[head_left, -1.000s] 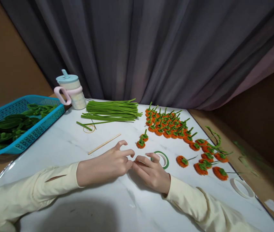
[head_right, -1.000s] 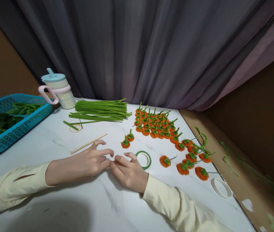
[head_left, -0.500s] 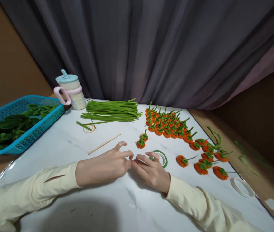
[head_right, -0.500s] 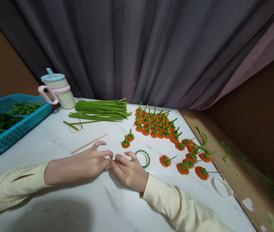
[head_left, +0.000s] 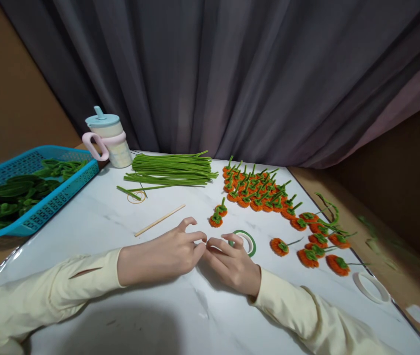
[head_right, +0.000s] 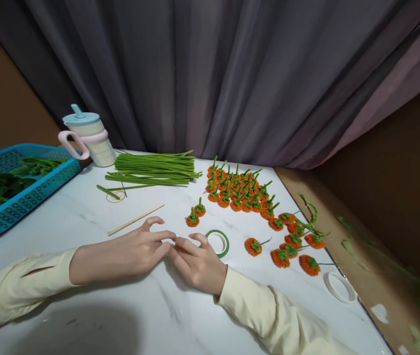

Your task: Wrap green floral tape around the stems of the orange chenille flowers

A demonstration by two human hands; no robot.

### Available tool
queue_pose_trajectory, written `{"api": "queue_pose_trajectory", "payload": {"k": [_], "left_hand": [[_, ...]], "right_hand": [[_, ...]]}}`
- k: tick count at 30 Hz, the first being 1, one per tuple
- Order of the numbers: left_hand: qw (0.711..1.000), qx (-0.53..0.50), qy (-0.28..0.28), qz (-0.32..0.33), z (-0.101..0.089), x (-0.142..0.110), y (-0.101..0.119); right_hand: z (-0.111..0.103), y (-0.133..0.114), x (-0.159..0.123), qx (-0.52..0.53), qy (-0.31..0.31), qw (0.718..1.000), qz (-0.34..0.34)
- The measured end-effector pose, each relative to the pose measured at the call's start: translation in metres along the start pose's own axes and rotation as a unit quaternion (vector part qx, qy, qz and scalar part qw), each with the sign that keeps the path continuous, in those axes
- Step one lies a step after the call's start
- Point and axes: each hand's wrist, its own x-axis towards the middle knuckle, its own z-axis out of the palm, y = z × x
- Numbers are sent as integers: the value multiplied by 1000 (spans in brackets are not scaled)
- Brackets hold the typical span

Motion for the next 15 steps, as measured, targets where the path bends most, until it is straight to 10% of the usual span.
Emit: {"api": "queue_pose_trajectory", "payload": {"k": [15], "left_hand": [[999, 19, -3, -27, 6, -4, -4]], "right_hand": [[-1, 0, 2, 28, -8, 997, 73]]}}
